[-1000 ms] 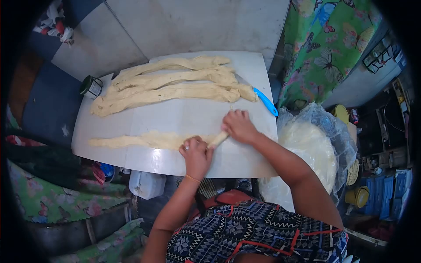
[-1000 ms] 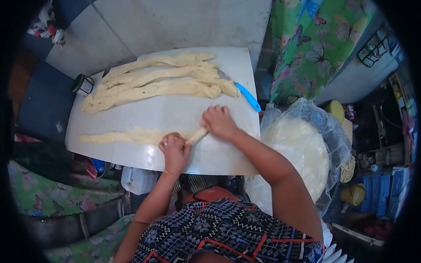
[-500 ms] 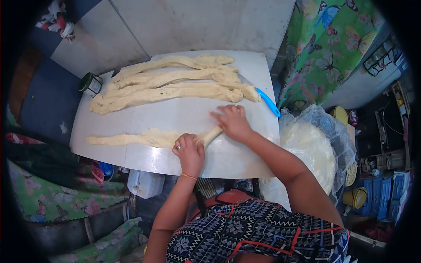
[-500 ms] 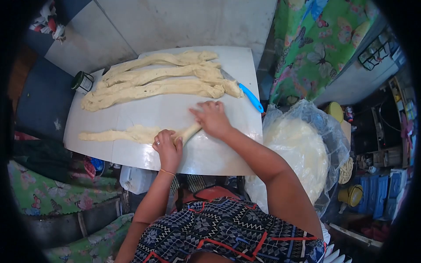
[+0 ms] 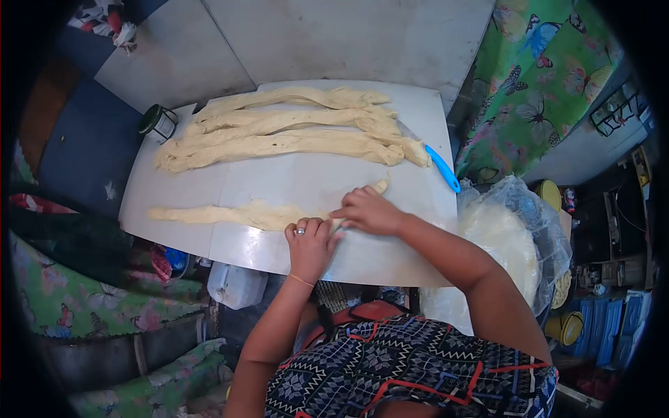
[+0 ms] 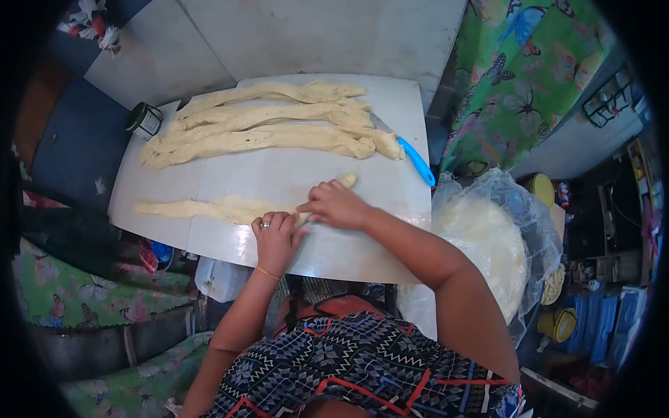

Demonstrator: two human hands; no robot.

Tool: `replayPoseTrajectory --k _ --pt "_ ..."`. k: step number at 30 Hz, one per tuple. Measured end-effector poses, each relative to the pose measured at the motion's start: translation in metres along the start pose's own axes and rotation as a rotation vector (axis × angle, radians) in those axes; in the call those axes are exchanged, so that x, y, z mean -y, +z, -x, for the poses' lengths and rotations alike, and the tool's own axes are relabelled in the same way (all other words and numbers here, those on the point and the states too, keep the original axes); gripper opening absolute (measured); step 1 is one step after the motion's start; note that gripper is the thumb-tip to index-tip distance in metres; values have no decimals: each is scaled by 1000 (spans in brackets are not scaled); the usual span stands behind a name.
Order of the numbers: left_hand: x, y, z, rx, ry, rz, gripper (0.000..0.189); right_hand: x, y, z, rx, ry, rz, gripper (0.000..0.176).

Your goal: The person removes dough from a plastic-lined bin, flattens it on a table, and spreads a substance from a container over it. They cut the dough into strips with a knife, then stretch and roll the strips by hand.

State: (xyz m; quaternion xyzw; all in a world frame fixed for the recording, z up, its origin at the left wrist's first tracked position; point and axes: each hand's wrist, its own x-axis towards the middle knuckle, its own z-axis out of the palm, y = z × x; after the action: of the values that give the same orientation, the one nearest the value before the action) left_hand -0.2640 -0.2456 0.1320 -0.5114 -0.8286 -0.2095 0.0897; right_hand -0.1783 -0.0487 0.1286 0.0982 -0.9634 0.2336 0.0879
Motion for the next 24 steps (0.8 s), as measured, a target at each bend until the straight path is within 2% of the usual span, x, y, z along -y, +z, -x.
replayPoseTrajectory --k 1,3,4,5,7,8,9,10,11,13,14,15,16,17,19,20,22,24 --pt "-2 -6 1 23 31 -26 26 -5 -1 -1 -1 -1 -4 34" --pt "9 -11 2 22 -6 -35 24 -15 -5 -5 -59 182 137 31" --pt "14 -12 -1 -37 -127 3 23 -15 -3 -13 -187 274 181 32" --pt "16 -12 -4 -99 -244 40 21 -12 3 -20 -185 273 180 32" --pt "20 -4 -8 -177 -269 -16 22 -12 8 -39 -381 328 259 32" --pt "28 2 -8 -127 -181 21 21 -9 5 -40 -295 196 206 32" --pt "35 7 -5 -74 -99 58 20 -6 4 -37 -299 189 206 32" --pt "30 -3 -4 -21 -6 12 19 -3 4 -30 -194 27 93 32" --pt "27 -11 -1 -18 -11 10 19 -3 3 -23 -88 -130 -22 32" --pt "25 -21 3 22 -29 -17 18 -17 -2 -26 -11 -87 -69 31" --pt "29 -23 1 20 -37 -16 18 -19 -7 -31 -22 68 19 30" --pt "34 -25 -1 23 -155 15 19 -19 -9 -33 -31 226 105 29" --pt "37 -26 -2 26 -270 46 21 -26 5 -41 -235 259 203 28" --pt "35 -22 -3 23 -272 47 21 -23 8 -49 -234 257 205 28" --pt "36 -12 -9 -260 -366 -6 23 -19 11 -66 -389 221 164 27" --pt "41 -12 -8 -263 -366 -12 23 -15 11 -65 -393 216 161 27" --pt "47 -15 2 20 -76 29 24 -8 8 -53 -52 -152 -36 25" --pt "52 -24 13 43 -92 35 24 -18 0 -48 11 -80 -61 25"
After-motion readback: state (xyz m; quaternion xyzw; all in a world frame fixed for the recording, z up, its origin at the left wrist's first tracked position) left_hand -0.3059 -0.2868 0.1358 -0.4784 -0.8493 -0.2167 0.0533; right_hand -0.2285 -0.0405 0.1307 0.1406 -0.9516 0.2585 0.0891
